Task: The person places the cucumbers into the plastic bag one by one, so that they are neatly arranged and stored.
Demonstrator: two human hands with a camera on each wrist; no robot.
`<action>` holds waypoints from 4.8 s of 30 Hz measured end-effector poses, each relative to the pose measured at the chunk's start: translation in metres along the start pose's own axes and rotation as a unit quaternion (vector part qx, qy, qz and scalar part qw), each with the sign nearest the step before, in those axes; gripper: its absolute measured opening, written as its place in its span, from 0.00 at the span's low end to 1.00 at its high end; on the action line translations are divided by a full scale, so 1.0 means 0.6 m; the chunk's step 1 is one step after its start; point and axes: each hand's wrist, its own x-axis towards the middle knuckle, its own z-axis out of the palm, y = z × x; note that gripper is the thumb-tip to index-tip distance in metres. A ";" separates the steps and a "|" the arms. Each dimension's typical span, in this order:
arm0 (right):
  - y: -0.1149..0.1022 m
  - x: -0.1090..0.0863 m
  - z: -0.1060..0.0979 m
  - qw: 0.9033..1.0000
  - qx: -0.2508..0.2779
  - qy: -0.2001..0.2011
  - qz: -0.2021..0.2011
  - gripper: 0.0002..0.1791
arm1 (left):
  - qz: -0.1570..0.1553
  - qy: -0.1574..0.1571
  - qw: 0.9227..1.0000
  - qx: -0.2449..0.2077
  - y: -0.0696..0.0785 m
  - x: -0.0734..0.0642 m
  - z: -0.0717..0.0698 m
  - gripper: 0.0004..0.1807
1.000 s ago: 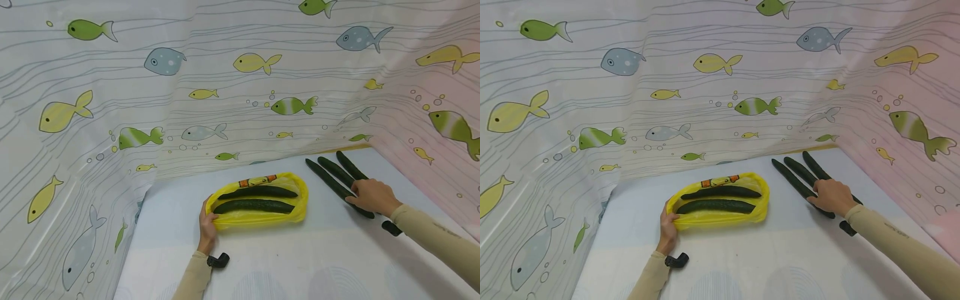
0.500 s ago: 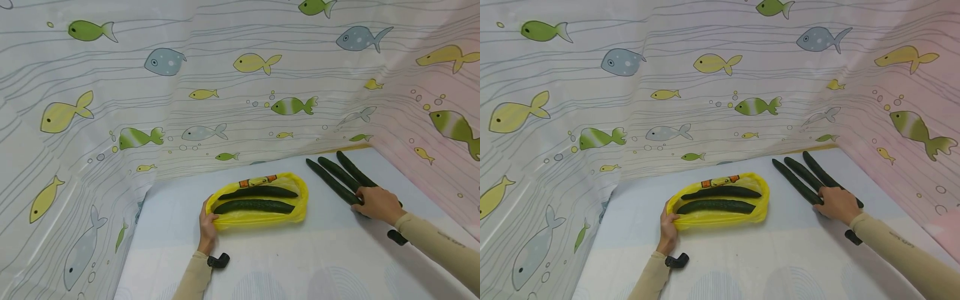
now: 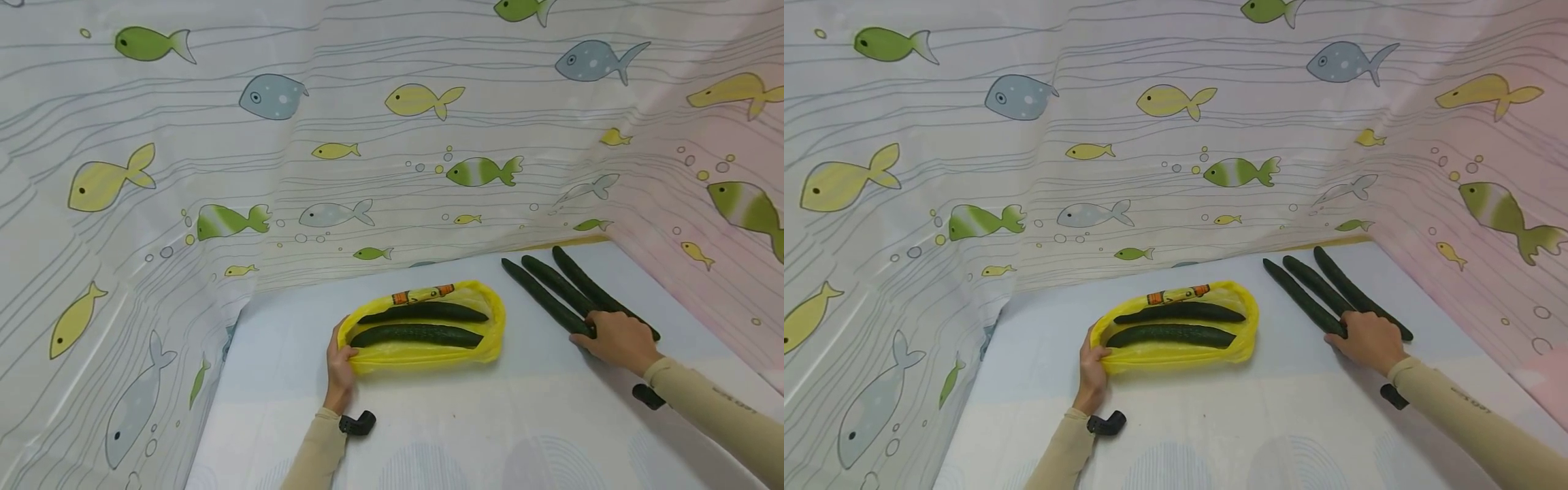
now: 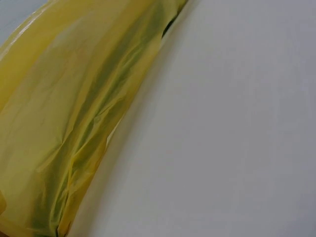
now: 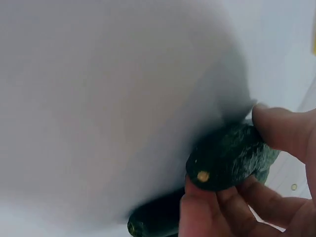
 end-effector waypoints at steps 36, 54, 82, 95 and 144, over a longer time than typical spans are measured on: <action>-0.015 -0.004 -0.018 0.996 0.039 0.078 0.007 0.26 | 0.002 -0.003 1.000 0.007 0.001 -0.002 -0.001 0.42; -0.016 -0.002 -0.084 0.993 0.024 0.110 -0.042 0.23 | -0.001 -0.003 1.000 0.009 -0.001 -0.002 -0.001 0.42; -0.078 0.003 -0.135 0.963 0.009 0.208 -0.171 0.21 | 0.002 -0.004 1.000 0.005 0.000 0.000 -0.001 0.42; -0.113 0.013 -0.139 0.954 0.034 0.217 -0.205 0.21 | 0.000 -0.002 1.000 0.001 0.000 0.001 -0.001 0.42; -0.234 0.028 -0.105 0.965 0.157 0.057 -0.201 0.21 | 0.015 0.004 1.000 0.004 0.007 0.010 0.002 0.42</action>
